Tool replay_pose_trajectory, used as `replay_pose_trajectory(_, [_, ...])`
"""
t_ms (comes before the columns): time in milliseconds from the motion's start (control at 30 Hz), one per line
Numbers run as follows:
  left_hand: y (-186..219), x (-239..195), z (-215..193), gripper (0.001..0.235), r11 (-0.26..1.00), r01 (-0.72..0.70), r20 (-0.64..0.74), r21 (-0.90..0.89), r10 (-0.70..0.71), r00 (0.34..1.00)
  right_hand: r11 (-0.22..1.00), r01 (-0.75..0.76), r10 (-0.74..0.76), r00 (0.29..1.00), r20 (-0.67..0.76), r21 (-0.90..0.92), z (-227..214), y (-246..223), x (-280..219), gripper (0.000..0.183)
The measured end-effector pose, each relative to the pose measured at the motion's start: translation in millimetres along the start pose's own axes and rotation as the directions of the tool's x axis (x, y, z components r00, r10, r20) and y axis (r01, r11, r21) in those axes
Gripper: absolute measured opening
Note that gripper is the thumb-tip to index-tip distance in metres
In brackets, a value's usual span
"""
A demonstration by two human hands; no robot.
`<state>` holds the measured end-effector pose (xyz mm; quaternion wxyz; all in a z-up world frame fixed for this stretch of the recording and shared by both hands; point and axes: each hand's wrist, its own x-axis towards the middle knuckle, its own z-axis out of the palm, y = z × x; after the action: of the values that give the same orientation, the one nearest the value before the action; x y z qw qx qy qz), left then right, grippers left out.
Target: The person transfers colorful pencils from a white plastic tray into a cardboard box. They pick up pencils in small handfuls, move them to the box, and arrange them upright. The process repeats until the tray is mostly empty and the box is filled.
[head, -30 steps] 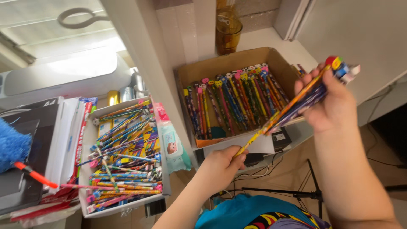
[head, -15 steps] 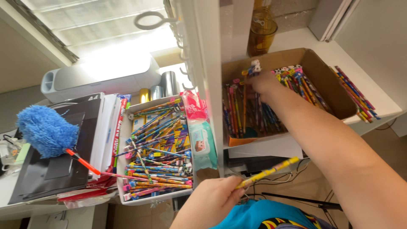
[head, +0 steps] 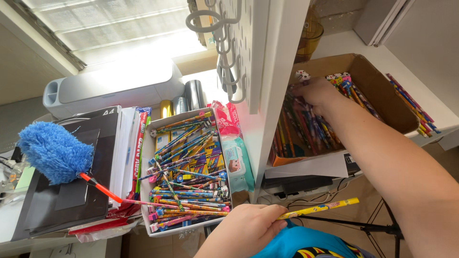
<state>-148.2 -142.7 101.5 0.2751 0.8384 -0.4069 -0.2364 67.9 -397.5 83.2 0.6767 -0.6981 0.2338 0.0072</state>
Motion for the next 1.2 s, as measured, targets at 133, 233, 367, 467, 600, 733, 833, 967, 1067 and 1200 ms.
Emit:
replay_pose_trajectory(133, [-1.4, 1.6, -2.9, 0.027, 0.998, -0.046, -0.01, 0.033, 0.047, 0.999, 0.971, -0.14, 0.078, 0.951, -0.298, -0.195, 1.8, 2.8, -3.6, 0.016])
replay_pose_trajectory(233, [2.3, 3.2, -11.1, 0.024, 1.0, -0.015, -0.005, 0.028, 0.015, 1.0, 0.976, -0.214, 0.196, 0.933, -0.301, -0.029, 1.6, 2.9, -7.6, 0.014])
replay_pose_trajectory(367, [-4.7, 10.8, -2.3, 0.023, 0.993, -0.097, -0.135, 0.066, 0.105, 0.985, 0.977, -0.203, 0.215, 0.943, -0.255, 0.072, -0.7, 9.3, -6.9, 0.007])
replay_pose_trajectory(467, [-4.5, 14.9, -2.7, 0.029, 0.995, -0.058, -0.092, 0.08, 0.065, 0.994, 0.991, -0.087, 0.077, 0.992, -0.101, -0.097, -4.7, 3.4, -23.6, 0.005])
replay_pose_trajectory(600, [-5.4, 16.0, -0.5, 0.025, 0.994, -0.055, -0.104, 0.098, 0.065, 0.992, 0.813, -0.033, -0.015, 0.997, -0.078, -0.581, -2.7, -7.7, -47.4, 0.025])
replay_pose_trajectory(733, [-7.0, 16.6, 2.4, 0.024, 0.992, -0.06, -0.126, 0.114, 0.074, 0.989, 0.572, 0.083, -0.07, 0.996, 0.053, -0.816, -2.9, 23.5, -17.8, 0.026])
replay_pose_trajectory(833, [-4.6, 16.4, 1.0, 0.025, 0.996, -0.043, -0.114, 0.079, 0.052, 0.992, 0.291, 0.129, -0.088, 0.99, 0.108, -0.948, -6.3, 24.9, -2.5, 0.041])
replay_pose_trajectory(967, [-6.2, 14.7, 3.5, 0.023, 0.997, -0.02, -0.07, 0.081, 0.025, 0.997, 0.207, 0.145, -0.001, 0.989, 0.148, -0.967, -1.4, 12.7, -17.6, 0.044])
replay_pose_trajectory(1067, [-4.0, 12.2, 2.2, 0.02, 0.991, -0.049, -0.113, 0.122, 0.063, 0.992, 0.168, 0.139, 0.0, 0.99, 0.141, -0.976, 1.4, 8.8, -21.8, 0.044])
replay_pose_trajectory(1200, [-4.2, 11.6, 1.0, 0.021, 0.993, 0.048, -0.053, 0.111, -0.042, 0.998, 0.762, 0.153, -0.072, 0.986, 0.153, -0.629, 13.0, -5.5, -43.5, 0.024])
